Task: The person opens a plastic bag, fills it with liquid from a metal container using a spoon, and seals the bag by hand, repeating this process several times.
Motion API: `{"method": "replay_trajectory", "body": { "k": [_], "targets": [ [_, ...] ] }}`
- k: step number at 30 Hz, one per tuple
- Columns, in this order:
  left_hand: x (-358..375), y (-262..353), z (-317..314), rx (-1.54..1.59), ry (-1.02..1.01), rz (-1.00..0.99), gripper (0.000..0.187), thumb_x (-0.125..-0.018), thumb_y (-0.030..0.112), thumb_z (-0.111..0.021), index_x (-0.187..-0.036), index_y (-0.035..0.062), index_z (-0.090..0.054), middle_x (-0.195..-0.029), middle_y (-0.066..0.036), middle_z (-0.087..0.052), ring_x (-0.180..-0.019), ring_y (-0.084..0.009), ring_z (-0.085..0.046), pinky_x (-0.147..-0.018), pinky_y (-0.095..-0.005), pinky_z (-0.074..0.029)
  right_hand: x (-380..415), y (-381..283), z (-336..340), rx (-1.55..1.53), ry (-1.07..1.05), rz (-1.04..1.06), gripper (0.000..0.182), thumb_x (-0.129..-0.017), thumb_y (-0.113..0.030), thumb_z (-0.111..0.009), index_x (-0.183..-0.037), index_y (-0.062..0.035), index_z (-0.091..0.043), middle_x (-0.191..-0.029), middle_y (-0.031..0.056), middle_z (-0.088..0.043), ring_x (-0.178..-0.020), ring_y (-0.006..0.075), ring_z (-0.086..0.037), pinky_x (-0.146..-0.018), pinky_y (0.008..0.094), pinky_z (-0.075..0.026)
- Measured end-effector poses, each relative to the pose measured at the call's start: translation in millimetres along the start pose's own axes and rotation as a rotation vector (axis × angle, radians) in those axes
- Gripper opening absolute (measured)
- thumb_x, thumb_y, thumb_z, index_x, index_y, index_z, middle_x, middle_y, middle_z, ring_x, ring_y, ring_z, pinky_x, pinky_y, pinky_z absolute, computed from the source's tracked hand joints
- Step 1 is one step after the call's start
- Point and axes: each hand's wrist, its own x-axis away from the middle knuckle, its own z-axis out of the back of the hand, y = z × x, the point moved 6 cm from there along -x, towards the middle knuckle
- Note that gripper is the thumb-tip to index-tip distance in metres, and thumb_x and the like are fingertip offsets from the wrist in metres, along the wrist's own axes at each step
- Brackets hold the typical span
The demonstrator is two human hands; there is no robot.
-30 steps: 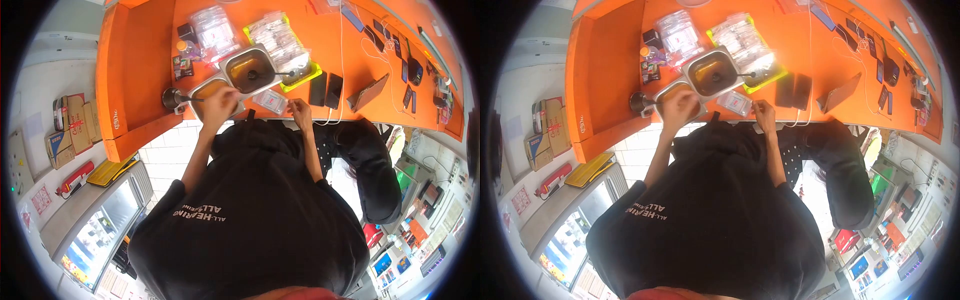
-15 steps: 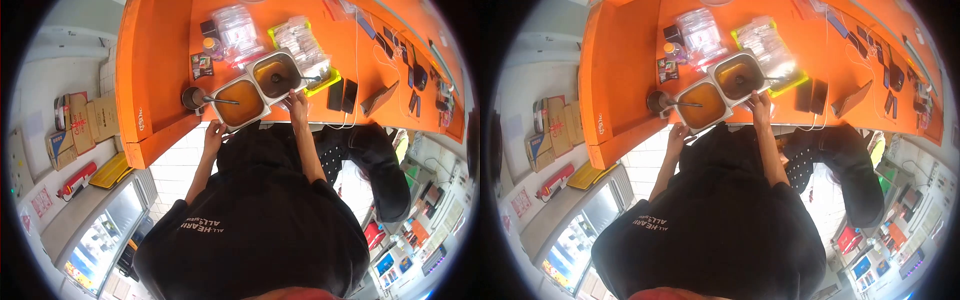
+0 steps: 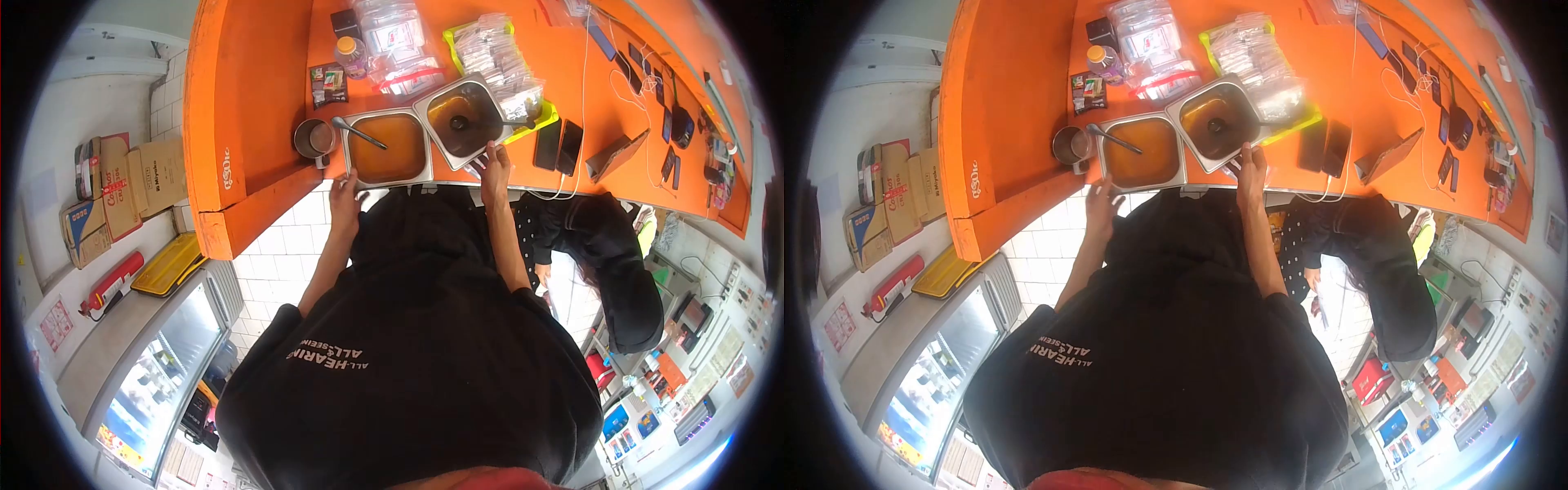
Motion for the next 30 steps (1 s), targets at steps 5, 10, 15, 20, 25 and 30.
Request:
{"method": "replay_trajectory", "body": {
  "k": [5, 10, 15, 20, 25, 30],
  "targets": [
    [3.6, -8.6, 5.9, 0.063, -0.029, -0.018, 0.022, -0.097, 0.022, -0.063, -0.11, 0.0065, -0.055, -0.098, -0.003, -0.058, -0.091, -0.0155, -0.06, -0.082, -0.0344, -0.052, -6.4, 10.2, 15.5, 0.157, 0.04, 0.061, 0.027, -0.105, -0.027, -0.046, -0.1, -0.0015, -0.055, -0.094, 0.0073, -0.059, -0.088, 0.0168, -0.059, -0.077, 0.0343, -0.054],
    [-8.4, 1.0, 7.2, 0.297, 0.099, -0.032, 0.02, -0.095, 0.026, -0.067, -0.103, 0.0094, -0.059, -0.098, -0.001, -0.062, -0.089, -0.0121, -0.058, -0.083, -0.0346, -0.048, -14.7, 8.4, 33.6, 0.327, 0.15, 0.156, 0.031, -0.104, -0.033, -0.047, -0.096, -0.0038, -0.055, -0.087, 0.0043, -0.053, -0.082, 0.0137, -0.048, -0.073, 0.0307, -0.042],
    [0.2, 5.5, -3.8, 0.542, 0.111, -0.109, 0.022, -0.097, 0.027, -0.064, -0.108, 0.0093, -0.059, -0.103, -0.001, -0.062, -0.096, -0.0138, -0.057, -0.086, -0.0355, -0.047, -25.2, -4.4, 44.3, 0.392, 0.159, 0.362, 0.03, -0.103, -0.033, -0.05, -0.096, -0.004, -0.056, -0.078, -0.0025, -0.05, -0.072, 0.0067, -0.044, -0.066, 0.0236, -0.038],
    [-6.3, -10.0, 4.0, 0.324, 0.076, -0.073, 0.02, -0.098, 0.026, -0.062, -0.108, 0.0083, -0.058, -0.101, -0.002, -0.063, -0.094, -0.0144, -0.06, -0.087, -0.035, -0.048, -30.6, -9.3, 54.1, 0.41, 0.146, 0.361, 0.032, -0.101, -0.034, -0.054, -0.103, -0.0017, -0.058, -0.087, 0.0015, -0.055, -0.08, 0.0112, -0.048, -0.073, 0.0274, -0.04],
    [-27.9, 7.6, -1.1, 0.413, 0.031, -0.173, 0.015, -0.098, 0.023, -0.063, -0.101, 0.0079, -0.061, -0.102, -0.004, -0.065, -0.096, -0.0142, -0.062, -0.086, -0.0319, -0.049, -13.2, -13.3, 48.1, 0.454, 0.033, 0.214, 0.035, -0.097, -0.031, -0.062, -0.112, 0.0006, -0.062, -0.102, 0.0095, -0.064, -0.095, 0.0195, -0.059, -0.087, 0.0352, -0.046],
    [-33.5, 18.3, -6.0, 0.502, 0.014, -0.234, 0.014, -0.098, 0.019, -0.063, -0.105, 0.0064, -0.062, -0.105, -0.004, -0.066, -0.098, -0.0143, -0.063, -0.087, -0.0308, -0.049, -16.2, -7.1, 51.1, 0.492, 0.053, 0.266, 0.02, -0.098, -0.024, -0.063, -0.102, -0.0049, -0.06, -0.089, -0.0005, -0.062, -0.082, 0.0067, -0.052, -0.073, 0.0231, -0.039]
  ]
}}
